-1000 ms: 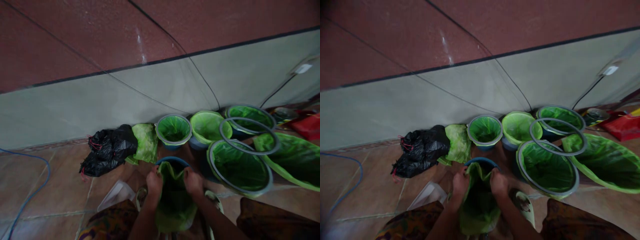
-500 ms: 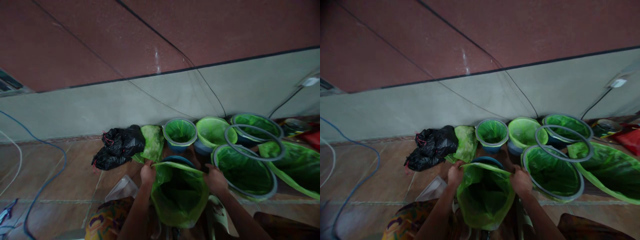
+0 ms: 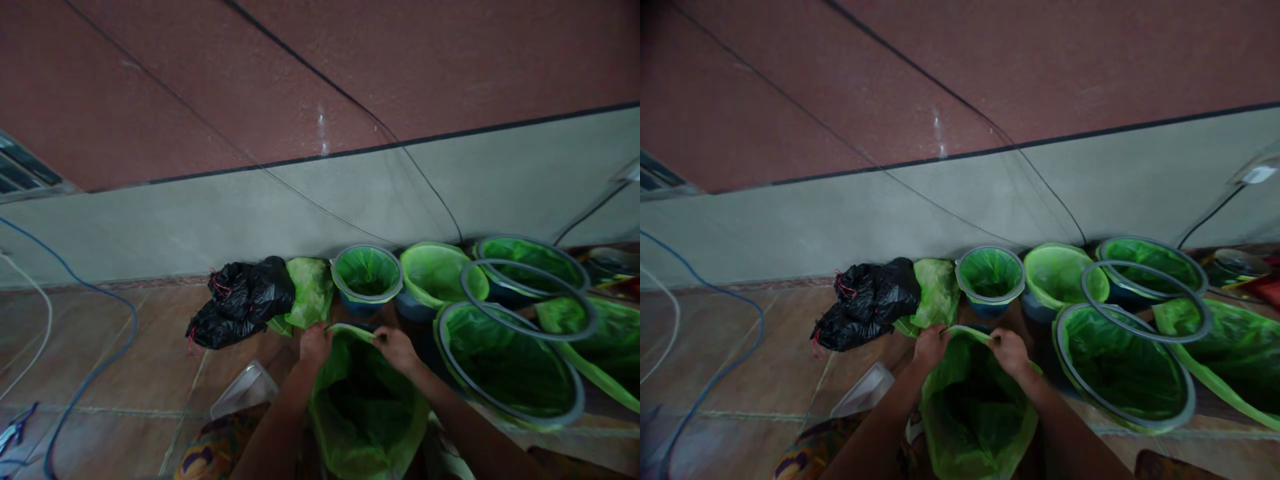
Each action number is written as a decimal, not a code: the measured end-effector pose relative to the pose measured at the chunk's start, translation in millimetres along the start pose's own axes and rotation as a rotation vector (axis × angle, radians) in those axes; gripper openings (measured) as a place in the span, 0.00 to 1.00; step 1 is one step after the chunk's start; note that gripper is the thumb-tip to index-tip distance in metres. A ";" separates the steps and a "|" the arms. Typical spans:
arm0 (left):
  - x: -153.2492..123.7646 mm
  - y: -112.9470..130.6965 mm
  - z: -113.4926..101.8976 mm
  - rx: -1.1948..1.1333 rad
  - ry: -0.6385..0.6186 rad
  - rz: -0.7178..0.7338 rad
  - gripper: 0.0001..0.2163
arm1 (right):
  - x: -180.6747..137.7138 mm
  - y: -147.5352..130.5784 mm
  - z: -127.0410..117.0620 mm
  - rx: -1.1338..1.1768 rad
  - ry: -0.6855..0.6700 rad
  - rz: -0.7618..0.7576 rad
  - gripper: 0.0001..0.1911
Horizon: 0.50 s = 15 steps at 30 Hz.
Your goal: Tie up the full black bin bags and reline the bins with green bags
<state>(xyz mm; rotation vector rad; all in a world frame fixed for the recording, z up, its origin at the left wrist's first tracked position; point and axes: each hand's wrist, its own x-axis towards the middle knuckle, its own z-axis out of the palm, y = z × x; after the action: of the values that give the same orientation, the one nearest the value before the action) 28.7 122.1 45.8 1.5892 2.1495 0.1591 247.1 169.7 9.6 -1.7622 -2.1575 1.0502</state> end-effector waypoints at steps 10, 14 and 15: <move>27.8 -2.9 6.3 -0.148 -0.099 -0.034 0.12 | 40.8 16.5 -7.8 0.119 0.052 -0.058 0.10; 29.7 -4.0 13.4 -0.151 -0.086 -0.066 0.11 | 38.6 9.2 -3.2 -0.016 0.140 -0.093 0.16; 29.6 -3.8 14.8 -0.152 -0.082 -0.071 0.11 | 37.0 5.7 -1.8 -0.026 0.133 -0.110 0.17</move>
<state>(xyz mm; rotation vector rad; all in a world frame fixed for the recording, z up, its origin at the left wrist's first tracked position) 24.9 145.8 22.6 1.4082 2.0756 0.2247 241.7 204.4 -3.5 -1.6518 -2.1683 0.8579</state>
